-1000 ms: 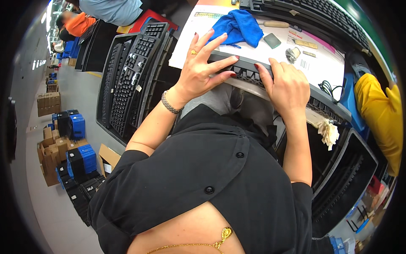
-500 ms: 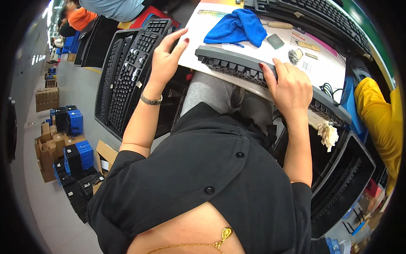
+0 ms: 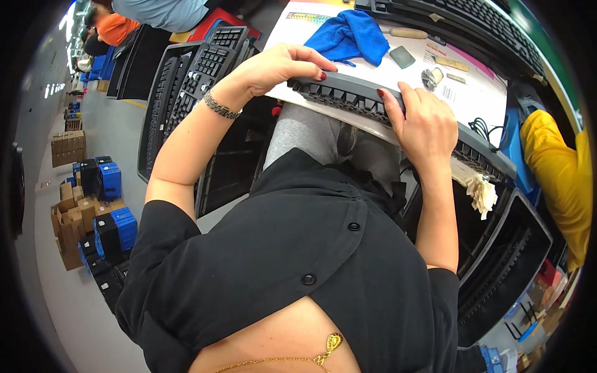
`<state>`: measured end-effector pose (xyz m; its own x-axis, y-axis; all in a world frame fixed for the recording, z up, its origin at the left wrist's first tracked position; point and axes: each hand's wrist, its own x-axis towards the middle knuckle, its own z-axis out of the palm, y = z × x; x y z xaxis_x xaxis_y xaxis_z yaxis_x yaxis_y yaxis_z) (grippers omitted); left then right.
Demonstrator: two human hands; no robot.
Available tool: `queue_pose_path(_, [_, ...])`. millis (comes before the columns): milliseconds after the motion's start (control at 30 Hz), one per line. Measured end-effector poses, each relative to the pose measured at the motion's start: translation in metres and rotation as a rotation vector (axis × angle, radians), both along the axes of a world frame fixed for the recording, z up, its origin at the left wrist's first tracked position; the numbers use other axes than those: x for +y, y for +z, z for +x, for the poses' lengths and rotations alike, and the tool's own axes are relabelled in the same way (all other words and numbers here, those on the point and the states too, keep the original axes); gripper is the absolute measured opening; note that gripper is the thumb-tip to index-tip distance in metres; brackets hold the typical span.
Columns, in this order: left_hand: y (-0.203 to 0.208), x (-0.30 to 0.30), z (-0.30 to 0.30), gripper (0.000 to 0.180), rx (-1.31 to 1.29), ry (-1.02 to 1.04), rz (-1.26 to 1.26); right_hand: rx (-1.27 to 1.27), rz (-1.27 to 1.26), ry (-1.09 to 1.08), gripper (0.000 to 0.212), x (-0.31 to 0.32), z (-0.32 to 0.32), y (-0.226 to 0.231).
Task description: Assembling and cleaning computer keyboards on a factory production line.
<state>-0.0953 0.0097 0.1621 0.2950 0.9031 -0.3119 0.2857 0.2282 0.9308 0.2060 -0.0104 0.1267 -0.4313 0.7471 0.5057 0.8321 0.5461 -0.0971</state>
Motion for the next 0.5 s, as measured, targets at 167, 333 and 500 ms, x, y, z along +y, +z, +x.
queue_pose_path(167, [0.0007,0.0021,0.0027,0.024,0.009,0.003,-0.033,-0.009,-0.023,-0.016,0.035,-0.0007,0.0008,0.0005])
queue_pose_path(333, [0.0003,0.0014,0.0027,0.023,-0.008,0.008,-0.031,-0.011,-0.032,-0.02,0.035,-0.0012,-0.0002,0.001])
queue_pose_path(500, [-0.0006,0.0024,0.0024,0.023,-0.009,0.008,-0.042,-0.017,-0.03,-0.024,0.036,-0.0013,-0.0005,0.0006])
